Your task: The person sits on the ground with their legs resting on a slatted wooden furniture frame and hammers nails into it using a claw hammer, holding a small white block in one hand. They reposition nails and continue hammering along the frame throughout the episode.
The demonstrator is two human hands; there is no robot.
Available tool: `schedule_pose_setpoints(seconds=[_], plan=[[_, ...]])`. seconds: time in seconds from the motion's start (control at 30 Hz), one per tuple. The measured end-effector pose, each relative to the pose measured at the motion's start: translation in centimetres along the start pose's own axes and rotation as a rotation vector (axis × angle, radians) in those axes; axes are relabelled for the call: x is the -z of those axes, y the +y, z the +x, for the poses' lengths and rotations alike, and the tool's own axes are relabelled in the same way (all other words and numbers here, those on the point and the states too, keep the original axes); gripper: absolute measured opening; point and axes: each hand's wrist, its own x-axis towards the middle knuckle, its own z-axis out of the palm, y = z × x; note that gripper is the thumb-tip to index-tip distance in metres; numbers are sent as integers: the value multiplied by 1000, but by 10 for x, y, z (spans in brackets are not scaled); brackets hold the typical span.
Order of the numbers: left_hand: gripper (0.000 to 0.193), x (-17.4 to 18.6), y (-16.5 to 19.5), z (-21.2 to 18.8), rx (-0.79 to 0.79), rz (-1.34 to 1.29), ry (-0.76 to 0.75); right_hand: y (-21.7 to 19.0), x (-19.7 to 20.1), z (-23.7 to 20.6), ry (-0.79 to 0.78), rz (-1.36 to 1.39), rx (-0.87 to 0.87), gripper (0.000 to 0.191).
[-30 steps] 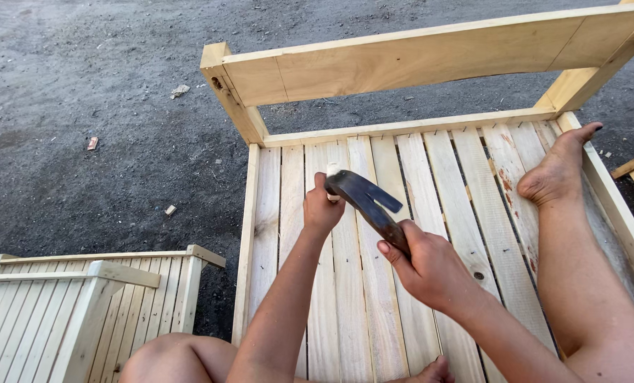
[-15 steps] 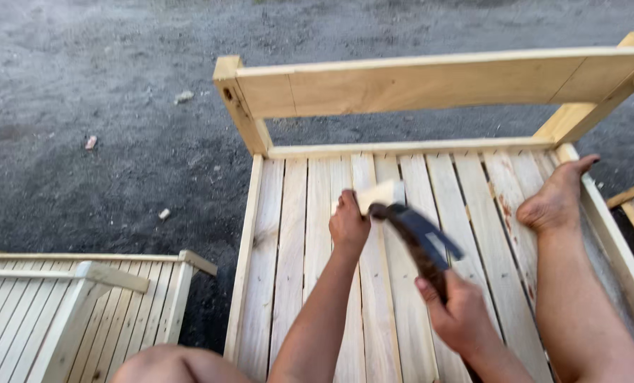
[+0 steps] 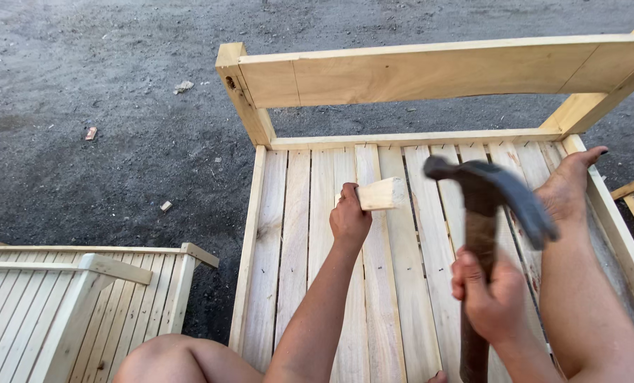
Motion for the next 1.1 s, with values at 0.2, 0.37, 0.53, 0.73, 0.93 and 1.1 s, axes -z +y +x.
schedule_pose_setpoints(seconds=[0.2, 0.37, 0.53, 0.73, 0.93, 1.1], plan=[[48, 12, -14, 8, 47, -71, 9, -13, -15, 5, -53, -395, -45, 30], [45, 14, -52, 8, -13, -159, 54, -20, -16, 3, -38, -122, 38, 31], [39, 5, -91, 11, -40, -306, 150, 5, -32, 12, -7, -481, 119, 31], [43, 2, -122, 12, 50, -637, 58, 33, -52, 15, -80, -218, -313, 38], [43, 9, -123, 16, 96, -630, 14, 4, -79, 7, -289, -568, -104, 34], [39, 16, -117, 6, 53, -821, 131, -30, -113, -18, -380, -578, 203, 32]])
